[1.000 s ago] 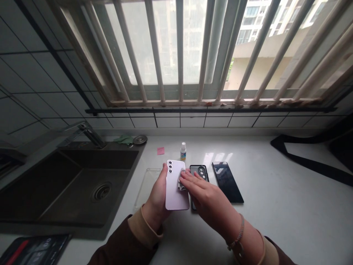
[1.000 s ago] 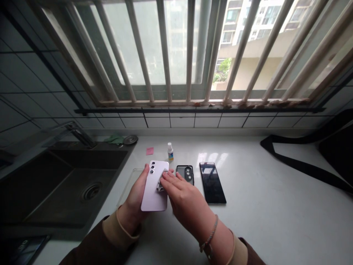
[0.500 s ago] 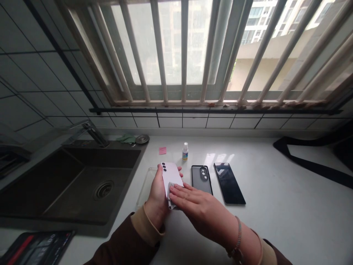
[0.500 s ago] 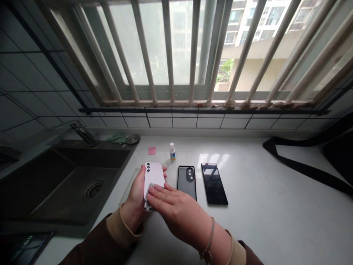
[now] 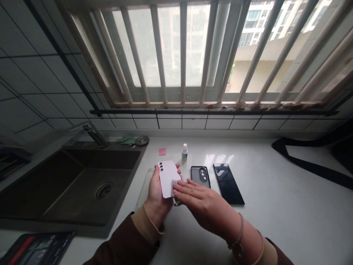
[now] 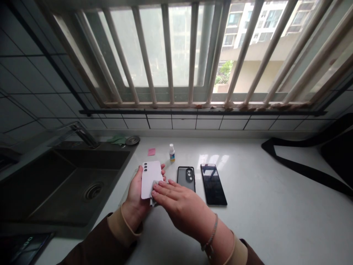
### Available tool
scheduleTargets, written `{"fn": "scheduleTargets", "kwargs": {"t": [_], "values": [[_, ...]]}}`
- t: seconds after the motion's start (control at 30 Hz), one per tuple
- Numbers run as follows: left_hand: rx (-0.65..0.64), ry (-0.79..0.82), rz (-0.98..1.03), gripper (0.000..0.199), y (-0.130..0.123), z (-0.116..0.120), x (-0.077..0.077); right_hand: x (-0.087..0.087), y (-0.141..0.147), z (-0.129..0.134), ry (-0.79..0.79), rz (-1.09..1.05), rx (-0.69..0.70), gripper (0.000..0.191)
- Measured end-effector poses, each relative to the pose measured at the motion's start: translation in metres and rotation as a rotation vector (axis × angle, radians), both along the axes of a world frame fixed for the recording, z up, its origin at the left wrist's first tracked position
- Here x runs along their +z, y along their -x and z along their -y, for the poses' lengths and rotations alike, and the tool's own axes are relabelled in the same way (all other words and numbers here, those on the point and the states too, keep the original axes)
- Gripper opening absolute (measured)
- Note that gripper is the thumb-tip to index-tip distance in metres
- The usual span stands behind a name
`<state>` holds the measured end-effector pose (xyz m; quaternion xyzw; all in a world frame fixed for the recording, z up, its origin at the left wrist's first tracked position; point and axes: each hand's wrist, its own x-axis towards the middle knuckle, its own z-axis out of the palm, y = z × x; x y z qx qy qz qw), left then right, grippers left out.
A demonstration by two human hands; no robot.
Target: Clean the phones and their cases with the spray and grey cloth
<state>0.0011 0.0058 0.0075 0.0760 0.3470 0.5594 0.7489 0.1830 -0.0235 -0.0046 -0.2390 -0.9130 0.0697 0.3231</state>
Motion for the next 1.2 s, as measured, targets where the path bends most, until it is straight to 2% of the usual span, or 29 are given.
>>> {"fn": "scheduleTargets", "kwargs": {"t": [0.17, 0.3, 0.43, 0.63, 0.83, 0.93, 1.07, 1.2], "values": [[-0.007, -0.036, -0.013, 0.067, -0.001, 0.001, 0.001, -0.003, 0.002, 0.000, -0.021, 0.011, -0.052, 0.048], [-0.068, 0.002, 0.028, 0.067, -0.004, 0.003, -0.004, -0.004, 0.010, 0.006, -0.032, 0.030, -0.024, 0.049], [-0.145, 0.002, 0.078, 0.068, -0.004, 0.005, -0.004, 0.003, 0.013, 0.014, -0.054, 0.037, 0.054, 0.047], [-0.257, -0.161, 0.191, 0.073, 0.003, 0.008, 0.007, 0.017, 0.007, 0.019, -0.111, 0.099, 0.093, 0.041], [-0.387, -0.029, 0.178, 0.071, -0.004, 0.008, 0.005, 0.008, 0.004, 0.009, -0.124, -0.003, -0.072, 0.049], [-0.422, -0.041, 0.221, 0.063, -0.010, 0.009, 0.000, 0.004, 0.001, 0.003, -0.091, -0.020, -0.182, 0.053], [-0.419, -0.040, 0.222, 0.058, -0.017, 0.010, -0.006, 0.000, -0.003, -0.002, -0.055, -0.038, -0.295, 0.065], [-0.427, -0.052, 0.202, 0.060, -0.021, 0.013, -0.003, -0.002, -0.003, -0.003, -0.043, -0.065, -0.329, 0.071]]}}
